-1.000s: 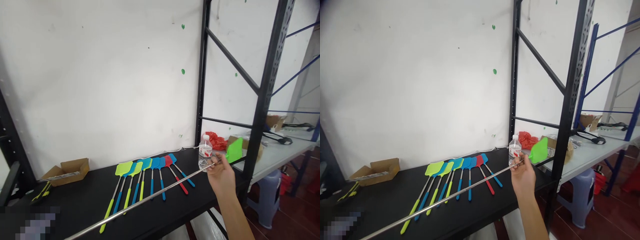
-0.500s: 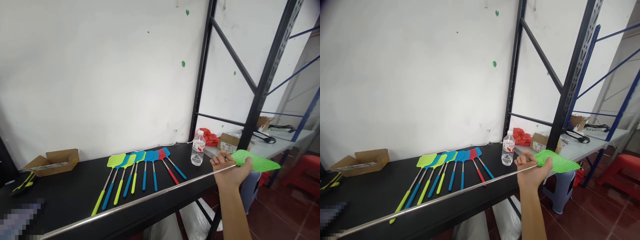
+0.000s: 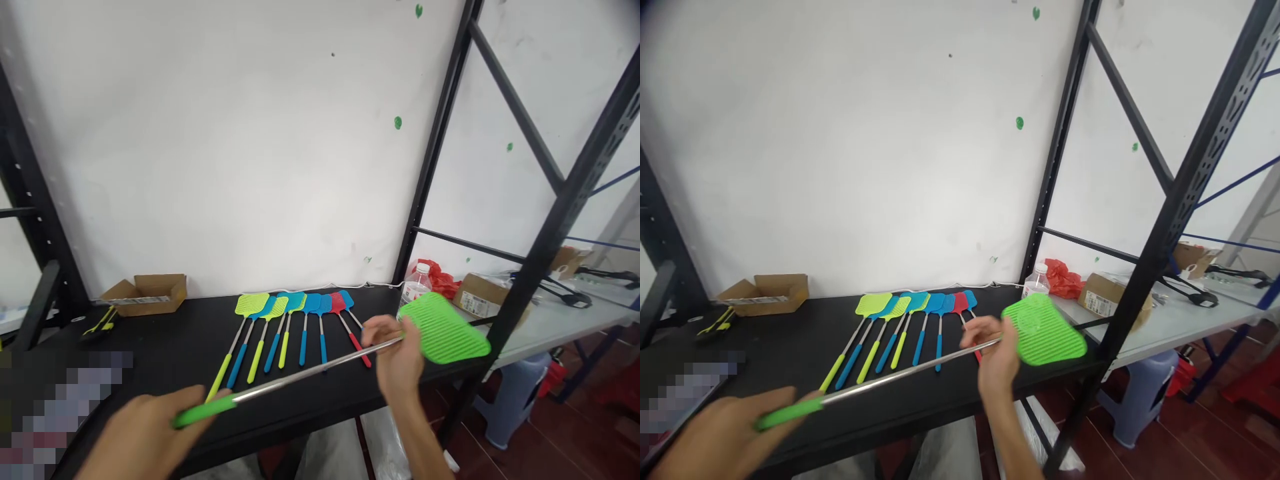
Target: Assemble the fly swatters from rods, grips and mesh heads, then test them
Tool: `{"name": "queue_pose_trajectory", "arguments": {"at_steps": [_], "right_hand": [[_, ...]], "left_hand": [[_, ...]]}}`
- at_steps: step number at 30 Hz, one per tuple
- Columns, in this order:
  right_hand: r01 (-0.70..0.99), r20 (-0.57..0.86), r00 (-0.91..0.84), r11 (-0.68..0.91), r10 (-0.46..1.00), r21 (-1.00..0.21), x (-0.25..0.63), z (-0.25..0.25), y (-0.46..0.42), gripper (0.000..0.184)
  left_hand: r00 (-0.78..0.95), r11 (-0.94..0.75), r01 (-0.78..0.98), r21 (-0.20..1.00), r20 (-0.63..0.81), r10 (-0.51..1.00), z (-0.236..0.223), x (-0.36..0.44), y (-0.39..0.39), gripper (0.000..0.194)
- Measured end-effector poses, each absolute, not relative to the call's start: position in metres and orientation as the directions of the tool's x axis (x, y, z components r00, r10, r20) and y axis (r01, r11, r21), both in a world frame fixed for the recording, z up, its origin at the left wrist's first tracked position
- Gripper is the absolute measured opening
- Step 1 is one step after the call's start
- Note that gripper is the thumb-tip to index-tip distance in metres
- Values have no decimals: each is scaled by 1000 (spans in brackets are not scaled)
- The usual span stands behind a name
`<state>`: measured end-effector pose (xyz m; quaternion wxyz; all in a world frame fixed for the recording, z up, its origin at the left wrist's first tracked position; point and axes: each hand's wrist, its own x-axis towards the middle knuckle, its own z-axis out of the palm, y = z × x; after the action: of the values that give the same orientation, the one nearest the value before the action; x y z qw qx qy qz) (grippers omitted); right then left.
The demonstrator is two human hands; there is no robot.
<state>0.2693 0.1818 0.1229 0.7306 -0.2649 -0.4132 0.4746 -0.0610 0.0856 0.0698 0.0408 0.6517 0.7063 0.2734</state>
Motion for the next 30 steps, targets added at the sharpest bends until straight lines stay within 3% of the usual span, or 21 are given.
{"name": "queue_pose_trajectory", "arguments": {"at_steps": [2,5,12,17,22,24,26,30], "right_hand": [[-493,329,-12,281,944,-824,231,114,164,72],[-504,330,-115,232,937,-832,198,102,142,74],[-360,425,-279,317,861,-878,187,97,113,76],[-232,392,-504,316,770,-920,199,104,126,40],[-15,265,-559,309,786,-951,207,98,151,41],[32,228,-551,294,803,-955,209,95,157,37],[67,209,-546,290,812,-955,210,93,162,35],[115,246,-512,350,823,-930,213,88,173,32]], "left_hand": [[-78,-11,930,368,226,971,85,-34,89,33],[-99,16,925,380,201,975,92,0,84,33],[79,-132,638,759,106,991,64,44,75,45],[82,-90,358,930,65,995,68,40,81,40],[-52,19,100,995,-13,999,68,15,95,51],[-158,-9,154,988,33,987,62,-2,103,56],[-277,-14,338,941,113,954,55,-22,111,58],[-423,121,700,703,272,865,37,-54,124,60]]}}
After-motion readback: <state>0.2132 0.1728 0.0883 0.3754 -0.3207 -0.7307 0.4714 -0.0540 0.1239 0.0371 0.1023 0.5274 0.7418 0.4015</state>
